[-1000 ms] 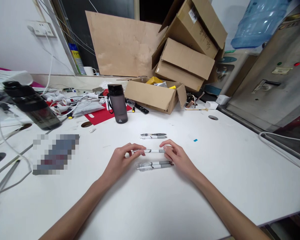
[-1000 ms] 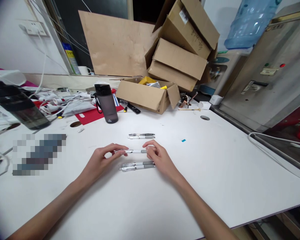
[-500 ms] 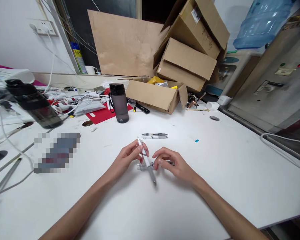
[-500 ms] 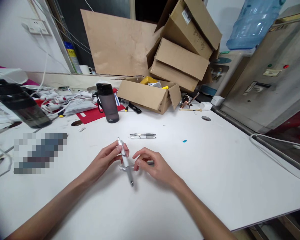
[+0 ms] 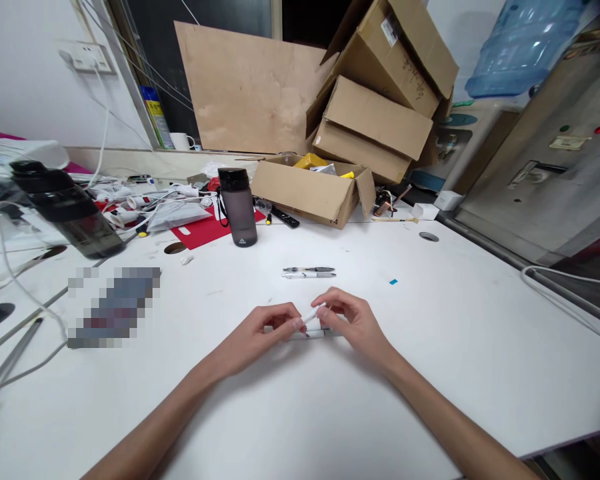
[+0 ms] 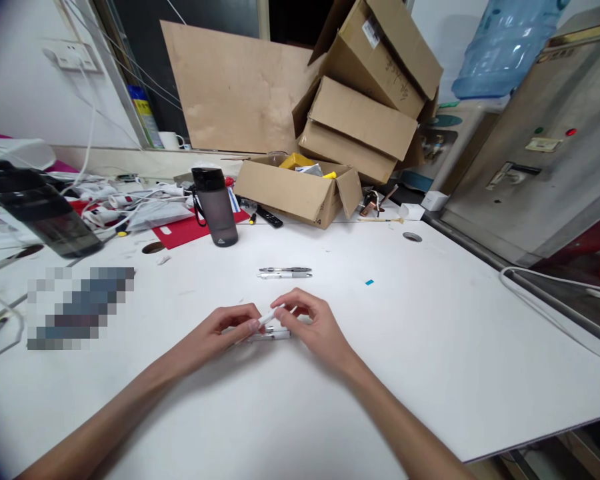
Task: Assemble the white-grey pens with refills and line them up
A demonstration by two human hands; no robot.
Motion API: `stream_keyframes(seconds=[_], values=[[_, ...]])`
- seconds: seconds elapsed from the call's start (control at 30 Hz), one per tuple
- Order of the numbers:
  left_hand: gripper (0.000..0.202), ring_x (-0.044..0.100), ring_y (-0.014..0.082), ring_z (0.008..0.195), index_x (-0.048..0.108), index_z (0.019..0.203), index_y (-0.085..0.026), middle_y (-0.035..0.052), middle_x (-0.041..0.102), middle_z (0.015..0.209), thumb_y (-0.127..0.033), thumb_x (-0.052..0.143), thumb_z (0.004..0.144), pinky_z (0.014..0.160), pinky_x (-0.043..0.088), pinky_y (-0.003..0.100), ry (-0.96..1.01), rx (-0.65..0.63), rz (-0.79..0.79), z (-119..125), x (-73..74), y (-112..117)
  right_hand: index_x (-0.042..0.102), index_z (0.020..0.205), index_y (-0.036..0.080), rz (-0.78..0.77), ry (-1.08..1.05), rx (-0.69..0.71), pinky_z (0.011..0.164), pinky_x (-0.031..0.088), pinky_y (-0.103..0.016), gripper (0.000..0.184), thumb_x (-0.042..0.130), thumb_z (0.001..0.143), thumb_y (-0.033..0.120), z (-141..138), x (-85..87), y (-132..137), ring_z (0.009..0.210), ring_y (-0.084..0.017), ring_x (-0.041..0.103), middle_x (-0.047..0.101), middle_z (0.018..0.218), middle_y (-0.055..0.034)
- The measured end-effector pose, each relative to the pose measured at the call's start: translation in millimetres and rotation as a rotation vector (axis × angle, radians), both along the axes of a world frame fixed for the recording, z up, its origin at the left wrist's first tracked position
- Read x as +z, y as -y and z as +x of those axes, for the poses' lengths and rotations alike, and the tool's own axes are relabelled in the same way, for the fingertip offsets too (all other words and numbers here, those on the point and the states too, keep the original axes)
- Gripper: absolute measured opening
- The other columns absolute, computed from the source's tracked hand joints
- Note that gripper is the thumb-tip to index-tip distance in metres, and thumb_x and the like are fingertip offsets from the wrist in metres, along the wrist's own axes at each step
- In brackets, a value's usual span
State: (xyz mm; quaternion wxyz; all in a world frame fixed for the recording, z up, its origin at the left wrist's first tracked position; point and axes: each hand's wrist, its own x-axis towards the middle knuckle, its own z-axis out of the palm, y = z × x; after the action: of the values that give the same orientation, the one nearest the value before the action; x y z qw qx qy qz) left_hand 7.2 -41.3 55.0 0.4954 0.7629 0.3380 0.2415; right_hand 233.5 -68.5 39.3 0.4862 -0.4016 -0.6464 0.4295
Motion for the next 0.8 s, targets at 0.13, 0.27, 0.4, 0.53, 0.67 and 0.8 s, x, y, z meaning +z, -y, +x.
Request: stream_keyframes(seconds=[0.13, 0.27, 0.4, 0.53, 0.67, 0.8], values=[[0.037, 0.046, 0.0153, 0.075, 0.068, 0.090, -0.020, -0.0008, 0.057, 0.079, -0.050, 0.049, 0.102, 0.068, 0.033, 0.028, -0.009, 0.046, 0.034, -3, 1.0, -2, 0.071, 0.094, 0.026, 0.055, -0.117, -0.149, 0.077, 0.047, -0.030, 0.017, 0.066, 0.095, 0.041, 9, 3.3, -7, 0.083, -0.016, 0.059, 0.067, 0.097, -0.0015], [0.037, 0.048, 0.0156, 0.075, 0.069, 0.093, -0.020, -0.0004, 0.056, 0.079, -0.050, 0.049, 0.102, 0.068, 0.035, 0.028, -0.015, 0.065, 0.042, -3, 0.2, -4, 0.071, 0.093, 0.025, 0.051, -0.157, -0.252, 0.086, 0.050, -0.033, 0.020, 0.063, 0.096, 0.043, 14, 5.5, -11, 0.091, -0.019, 0.061, 0.068, 0.098, -0.0028], [0.035, 0.049, 0.0152, 0.074, 0.070, 0.097, -0.021, -0.0006, 0.056, 0.078, -0.049, 0.049, 0.102, 0.068, 0.036, 0.028, -0.012, 0.079, 0.054, -2, -1.5, -5, 0.070, 0.093, 0.024, 0.033, -0.226, -0.276, 0.097, 0.050, -0.039, 0.023, 0.060, 0.098, 0.044, 15, 4.4, -13, 0.101, -0.022, 0.062, 0.069, 0.100, -0.0043], [0.036, 0.048, 0.0154, 0.072, 0.069, 0.097, -0.021, -0.0007, 0.056, 0.076, -0.051, 0.049, 0.101, 0.067, 0.036, 0.028, -0.012, 0.100, 0.059, -2, -1.3, -6, 0.069, 0.093, 0.024, 0.027, -0.305, -0.287, 0.100, 0.051, -0.041, 0.025, 0.060, 0.098, 0.046, 14, 5.2, -13, 0.104, -0.023, 0.063, 0.069, 0.103, -0.0052], [0.037, 0.047, 0.0155, 0.069, 0.069, 0.095, -0.021, -0.0005, 0.056, 0.074, -0.051, 0.049, 0.101, 0.064, 0.035, 0.028, -0.031, 0.138, 0.064, -3, -2.1, -7, 0.066, 0.096, 0.025, 0.009, -0.439, -0.286, 0.105, 0.049, -0.044, 0.022, 0.059, 0.098, 0.047, 17, 7.4, -15, 0.106, -0.022, 0.064, 0.069, 0.103, -0.0044], [0.037, 0.048, 0.0161, 0.070, 0.068, 0.093, -0.021, 0.0008, 0.059, 0.077, -0.051, 0.048, 0.100, 0.064, 0.036, 0.027, -0.026, 0.188, 0.081, -4, -6.0, -9, 0.060, 0.099, 0.028, -0.014, -0.685, -0.270, 0.108, 0.050, -0.044, 0.017, 0.066, 0.095, 0.043, 27, 8.9, -19, 0.104, -0.018, 0.065, 0.063, 0.098, 0.0000]])
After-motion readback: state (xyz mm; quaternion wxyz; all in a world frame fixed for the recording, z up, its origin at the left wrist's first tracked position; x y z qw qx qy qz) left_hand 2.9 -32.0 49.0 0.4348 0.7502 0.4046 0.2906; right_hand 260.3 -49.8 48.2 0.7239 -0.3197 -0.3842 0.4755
